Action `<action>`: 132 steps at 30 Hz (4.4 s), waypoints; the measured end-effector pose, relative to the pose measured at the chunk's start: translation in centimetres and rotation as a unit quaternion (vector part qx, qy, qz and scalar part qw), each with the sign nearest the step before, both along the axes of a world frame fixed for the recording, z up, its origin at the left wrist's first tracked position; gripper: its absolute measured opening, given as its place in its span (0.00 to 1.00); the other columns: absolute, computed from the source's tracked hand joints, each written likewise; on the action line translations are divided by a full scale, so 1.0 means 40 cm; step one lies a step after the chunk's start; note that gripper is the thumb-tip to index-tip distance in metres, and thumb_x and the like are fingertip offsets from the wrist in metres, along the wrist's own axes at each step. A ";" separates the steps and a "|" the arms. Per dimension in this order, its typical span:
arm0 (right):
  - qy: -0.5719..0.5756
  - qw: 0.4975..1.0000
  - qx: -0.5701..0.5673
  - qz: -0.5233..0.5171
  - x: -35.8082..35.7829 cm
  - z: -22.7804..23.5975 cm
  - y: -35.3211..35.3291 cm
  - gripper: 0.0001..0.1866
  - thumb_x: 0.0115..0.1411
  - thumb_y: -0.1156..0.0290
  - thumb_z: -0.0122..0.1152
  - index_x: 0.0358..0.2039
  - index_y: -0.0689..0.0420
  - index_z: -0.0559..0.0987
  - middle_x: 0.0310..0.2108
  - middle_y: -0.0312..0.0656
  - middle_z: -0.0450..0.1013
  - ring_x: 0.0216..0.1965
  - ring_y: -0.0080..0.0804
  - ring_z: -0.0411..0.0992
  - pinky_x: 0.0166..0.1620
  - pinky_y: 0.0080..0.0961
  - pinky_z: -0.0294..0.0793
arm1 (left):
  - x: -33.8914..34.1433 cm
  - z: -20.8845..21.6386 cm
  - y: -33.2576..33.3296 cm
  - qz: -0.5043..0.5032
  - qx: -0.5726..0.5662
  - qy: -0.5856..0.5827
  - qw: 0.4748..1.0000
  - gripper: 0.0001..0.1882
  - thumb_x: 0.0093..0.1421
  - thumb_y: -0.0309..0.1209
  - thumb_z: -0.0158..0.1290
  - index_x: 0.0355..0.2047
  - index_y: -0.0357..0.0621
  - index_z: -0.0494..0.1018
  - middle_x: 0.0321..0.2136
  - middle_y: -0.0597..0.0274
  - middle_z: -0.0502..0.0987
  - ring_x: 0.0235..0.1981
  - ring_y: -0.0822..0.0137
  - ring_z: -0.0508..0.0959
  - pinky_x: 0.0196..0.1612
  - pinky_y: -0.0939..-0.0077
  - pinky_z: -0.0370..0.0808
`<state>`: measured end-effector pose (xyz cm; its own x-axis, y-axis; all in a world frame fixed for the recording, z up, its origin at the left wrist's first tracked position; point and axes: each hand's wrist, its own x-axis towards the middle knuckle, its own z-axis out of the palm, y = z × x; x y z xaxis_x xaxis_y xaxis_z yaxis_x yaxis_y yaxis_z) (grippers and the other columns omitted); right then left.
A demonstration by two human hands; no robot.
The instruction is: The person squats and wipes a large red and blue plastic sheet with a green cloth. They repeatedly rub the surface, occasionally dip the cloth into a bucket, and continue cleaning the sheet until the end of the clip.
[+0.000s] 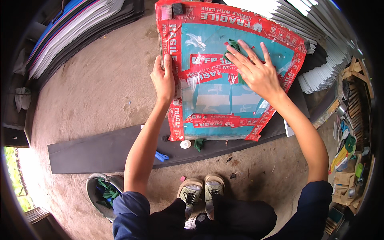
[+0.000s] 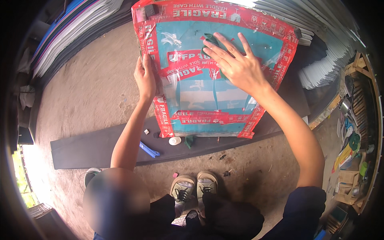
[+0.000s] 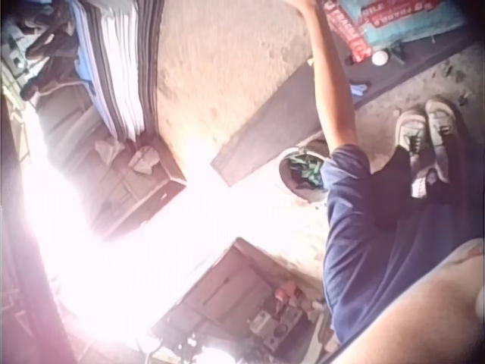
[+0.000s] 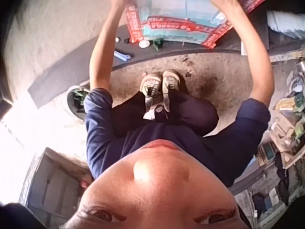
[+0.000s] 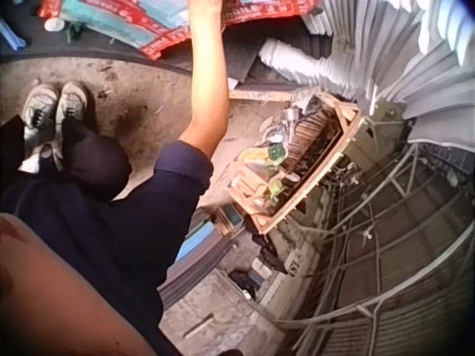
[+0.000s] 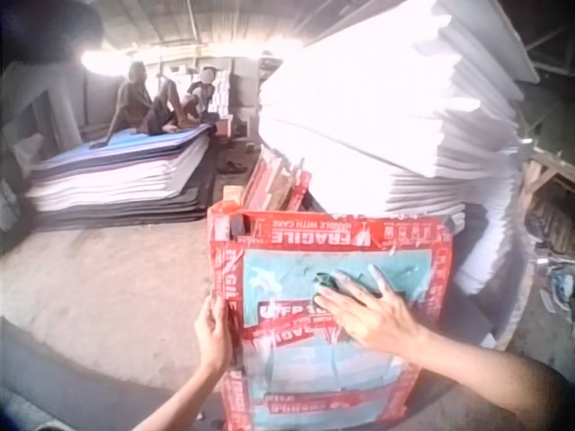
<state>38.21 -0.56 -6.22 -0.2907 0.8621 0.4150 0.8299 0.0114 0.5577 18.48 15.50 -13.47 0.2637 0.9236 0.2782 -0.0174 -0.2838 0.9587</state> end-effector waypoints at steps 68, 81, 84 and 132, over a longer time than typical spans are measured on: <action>0.344 0.865 0.353 0.099 -0.112 -0.103 0.121 0.13 0.43 0.86 0.59 0.30 0.57 0.78 0.31 0.39 0.70 0.35 0.35 0.69 0.38 0.29 0.70 | 0.010 -0.018 -0.009 -0.054 0.014 -0.105 0.993 0.19 0.51 0.36 0.61 0.36 0.36 0.69 0.29 0.58 0.78 0.29 0.76 0.75 0.33 0.79 0.73; 0.300 0.921 0.154 0.194 -0.114 -0.052 0.158 0.13 0.39 0.85 0.56 0.29 0.61 0.77 0.29 0.37 0.70 0.37 0.33 0.69 0.37 0.27 0.74 | 0.006 -0.021 -0.009 -0.047 0.003 -0.079 0.996 0.19 0.50 0.37 0.62 0.35 0.36 0.70 0.29 0.58 0.78 0.29 0.75 0.76 0.33 0.79 0.74; 0.270 0.934 0.122 0.200 -0.084 -0.040 0.116 0.15 0.37 0.86 0.56 0.29 0.62 0.77 0.29 0.37 0.71 0.37 0.33 0.70 0.36 0.26 0.74 | -0.006 -0.014 -0.003 -0.041 0.014 -0.066 0.997 0.19 0.50 0.37 0.62 0.35 0.36 0.70 0.29 0.58 0.78 0.29 0.75 0.76 0.33 0.79 0.74; 0.395 0.847 0.333 0.128 -0.160 -0.106 0.180 0.17 0.39 0.86 0.57 0.31 0.55 0.79 0.29 0.37 0.70 0.36 0.34 0.69 0.38 0.27 0.72 | 0.010 -0.014 -0.020 -0.013 0.024 -0.055 0.998 0.17 0.51 0.35 0.61 0.34 0.36 0.70 0.27 0.59 0.78 0.27 0.77 0.75 0.33 0.79 0.73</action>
<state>31.83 6.62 -10.46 0.1622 0.3116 0.9363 0.9652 0.1474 -0.2162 18.87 14.71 -14.03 0.2522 0.9020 0.3503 -0.1292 -0.3274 0.9360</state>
